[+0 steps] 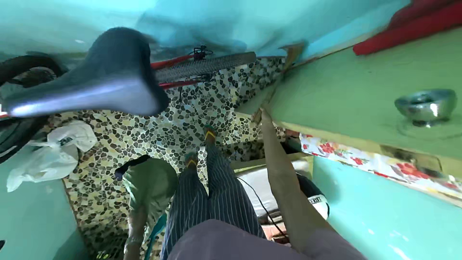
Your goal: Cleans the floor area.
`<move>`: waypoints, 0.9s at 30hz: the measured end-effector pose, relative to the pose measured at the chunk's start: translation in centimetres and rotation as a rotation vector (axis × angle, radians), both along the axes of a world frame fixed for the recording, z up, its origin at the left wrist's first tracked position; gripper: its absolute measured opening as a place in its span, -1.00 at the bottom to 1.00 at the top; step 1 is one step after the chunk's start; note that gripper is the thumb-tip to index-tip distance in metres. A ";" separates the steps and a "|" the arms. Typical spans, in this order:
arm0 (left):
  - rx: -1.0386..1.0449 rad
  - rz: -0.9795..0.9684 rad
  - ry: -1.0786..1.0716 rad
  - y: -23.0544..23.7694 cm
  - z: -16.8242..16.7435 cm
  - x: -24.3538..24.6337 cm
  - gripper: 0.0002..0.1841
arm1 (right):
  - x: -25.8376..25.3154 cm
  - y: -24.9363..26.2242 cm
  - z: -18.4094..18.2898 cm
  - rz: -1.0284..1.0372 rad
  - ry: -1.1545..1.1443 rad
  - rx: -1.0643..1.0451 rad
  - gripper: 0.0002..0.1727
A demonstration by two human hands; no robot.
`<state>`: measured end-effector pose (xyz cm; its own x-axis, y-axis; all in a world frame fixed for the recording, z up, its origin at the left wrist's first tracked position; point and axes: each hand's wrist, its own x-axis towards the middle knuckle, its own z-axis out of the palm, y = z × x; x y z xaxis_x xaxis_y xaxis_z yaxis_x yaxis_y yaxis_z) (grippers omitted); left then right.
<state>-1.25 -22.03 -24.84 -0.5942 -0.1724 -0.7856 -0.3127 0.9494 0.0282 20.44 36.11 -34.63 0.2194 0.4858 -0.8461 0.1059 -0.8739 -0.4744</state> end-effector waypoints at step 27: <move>0.085 0.018 -0.022 -11.8 -2.0 0.6 -0.50 | 8.8 -24.1 17.2 1.447 -0.225 -0.486 -0.38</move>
<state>-0.63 -33.85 -26.85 -0.5738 -0.1151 -0.8109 -0.3315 0.9380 0.1014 29.20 12.01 -17.47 -0.0403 0.0854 -0.9955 0.9988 -0.0249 -0.0425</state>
